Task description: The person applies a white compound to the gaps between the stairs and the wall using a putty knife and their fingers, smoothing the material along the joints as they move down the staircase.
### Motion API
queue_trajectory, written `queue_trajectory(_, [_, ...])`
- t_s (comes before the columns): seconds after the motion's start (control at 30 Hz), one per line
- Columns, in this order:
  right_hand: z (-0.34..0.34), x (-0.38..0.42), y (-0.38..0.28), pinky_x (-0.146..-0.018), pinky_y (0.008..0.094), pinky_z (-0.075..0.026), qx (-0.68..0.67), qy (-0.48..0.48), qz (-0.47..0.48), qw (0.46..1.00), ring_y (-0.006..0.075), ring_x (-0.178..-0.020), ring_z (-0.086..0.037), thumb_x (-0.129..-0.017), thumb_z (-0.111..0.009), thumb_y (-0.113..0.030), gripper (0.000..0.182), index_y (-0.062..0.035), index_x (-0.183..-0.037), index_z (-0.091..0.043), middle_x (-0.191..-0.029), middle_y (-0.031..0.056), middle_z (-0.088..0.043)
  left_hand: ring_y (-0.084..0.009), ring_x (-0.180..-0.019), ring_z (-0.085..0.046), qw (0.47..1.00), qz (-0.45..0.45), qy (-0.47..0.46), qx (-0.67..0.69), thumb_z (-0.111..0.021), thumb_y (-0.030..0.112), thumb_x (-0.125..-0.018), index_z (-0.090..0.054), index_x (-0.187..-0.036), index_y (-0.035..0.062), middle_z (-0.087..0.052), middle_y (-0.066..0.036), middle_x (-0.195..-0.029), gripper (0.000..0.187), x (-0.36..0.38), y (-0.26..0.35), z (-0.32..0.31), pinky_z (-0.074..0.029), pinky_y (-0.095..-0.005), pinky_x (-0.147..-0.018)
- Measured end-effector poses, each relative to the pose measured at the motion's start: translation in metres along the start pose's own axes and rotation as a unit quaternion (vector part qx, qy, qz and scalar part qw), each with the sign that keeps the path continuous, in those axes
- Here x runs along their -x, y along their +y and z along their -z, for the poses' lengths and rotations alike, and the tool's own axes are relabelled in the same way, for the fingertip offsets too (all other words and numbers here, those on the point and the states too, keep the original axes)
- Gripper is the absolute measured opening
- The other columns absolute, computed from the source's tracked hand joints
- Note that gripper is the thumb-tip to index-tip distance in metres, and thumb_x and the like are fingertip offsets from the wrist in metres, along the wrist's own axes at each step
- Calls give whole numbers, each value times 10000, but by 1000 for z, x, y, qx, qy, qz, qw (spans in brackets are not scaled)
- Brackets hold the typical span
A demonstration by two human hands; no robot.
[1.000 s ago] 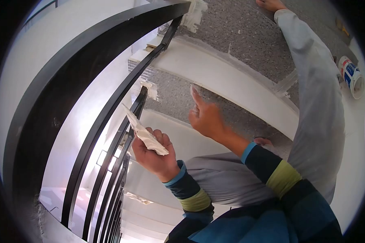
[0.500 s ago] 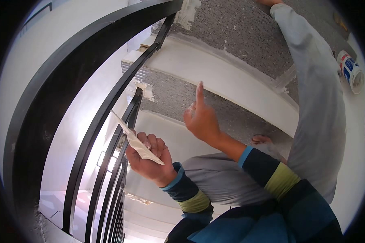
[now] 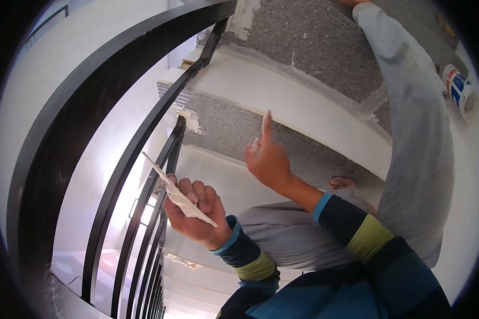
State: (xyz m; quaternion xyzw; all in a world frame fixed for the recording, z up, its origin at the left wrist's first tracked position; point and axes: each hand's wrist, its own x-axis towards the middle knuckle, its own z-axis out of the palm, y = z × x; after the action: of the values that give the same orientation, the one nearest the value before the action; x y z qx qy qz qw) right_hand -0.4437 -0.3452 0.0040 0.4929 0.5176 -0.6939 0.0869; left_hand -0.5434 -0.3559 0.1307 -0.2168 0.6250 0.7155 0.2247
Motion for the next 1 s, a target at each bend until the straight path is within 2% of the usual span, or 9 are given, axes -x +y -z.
queue_trajectory(0.1, [8,-7,-5,-540,408,-483,-64,-6,-70,996,291,-538,-590,-792,-552,-116,828,168,-1395,-60,-577,125,-547,-88,-417,-306,1000,0,-5,-3,-367,190,-935,-467,-1111,-12,-418,-33,-609,286,0,-2,0,-260,-203,-381])
queue_trajectory(0.27, [1,-12,-4,-529,387,-470,-84,1,-76,993,257,-513,-570,-771,-559,-96,836,180,-1390,-68,-566,117,-521,-90,-414,-304,1000,2,-6,7,-363,194,-940,-456,-1117,-15,-413,-33,-602,288,0,0,3,-261,-205,-381])
queue_trajectory(0.33, [0,-14,-6,-532,382,-468,-95,2,-74,993,254,-511,-567,-766,-559,-95,834,182,-1389,-80,-567,116,-522,-95,-518,-463,994,26,-108,2,-399,221,-1007,-448,-1086,4,-528,-63,-708,237,-1,2,6,-399,-217,-469])
queue_trajectory(0.53, [-11,-25,-10,-546,366,-465,-130,17,-61,989,248,-496,-555,-739,-567,-81,813,170,-1391,-153,-548,114,-525,-105,-530,-475,994,29,-109,11,-391,216,-1008,-441,-1092,7,-532,-72,-710,230,2,0,4,-402,-222,-482])
queue_trajectory(0.6, [-17,-30,-12,-500,276,-416,-142,33,-47,988,124,-464,-462,-752,-570,-67,793,133,-1412,-178,-522,74,-474,-106,-531,-476,993,30,-115,11,-389,218,-1009,-440,-1093,7,-533,-73,-710,232,2,1,5,-400,-221,-483])
queue_trajectory(0.63, [-20,-32,-14,-500,276,-416,-143,32,-47,988,124,-464,-462,-752,-570,-67,793,133,-1412,-178,-522,74,-474,-107,-532,-477,992,32,-120,13,-387,220,-1010,-440,-1095,7,-533,-73,-711,235,1,1,4,-399,-219,-485])
queue_trajectory(0.73, [-26,-37,-16,-503,280,-418,-156,13,-36,987,131,-453,-456,-749,-564,-63,783,110,-1419,-198,-518,79,-477,-100,-416,-309,999,12,-25,29,-335,198,-967,-436,-1122,9,-419,-43,-602,265,4,-2,-2,-278,-222,-400])
queue_trajectory(0.93, [-24,-30,-12,-501,327,-443,-102,-72,89,988,218,-442,-500,-756,-549,-50,786,84,-1435,-178,-537,104,-515,-99,-417,-316,999,8,-17,32,-333,203,-973,-439,-1094,27,-414,-40,-589,239,5,-1,-4,-278,-221,-399])
queue_trajectory(1.0, [-20,-31,-13,-534,458,-507,-16,-59,47,997,355,-522,-597,-754,-563,-129,864,133,-1420,-80,-590,197,-582,-98,-471,-390,997,18,-73,22,-367,204,-987,-433,-1096,17,-461,-52,-644,226,4,1,0,-340,-220,-443])
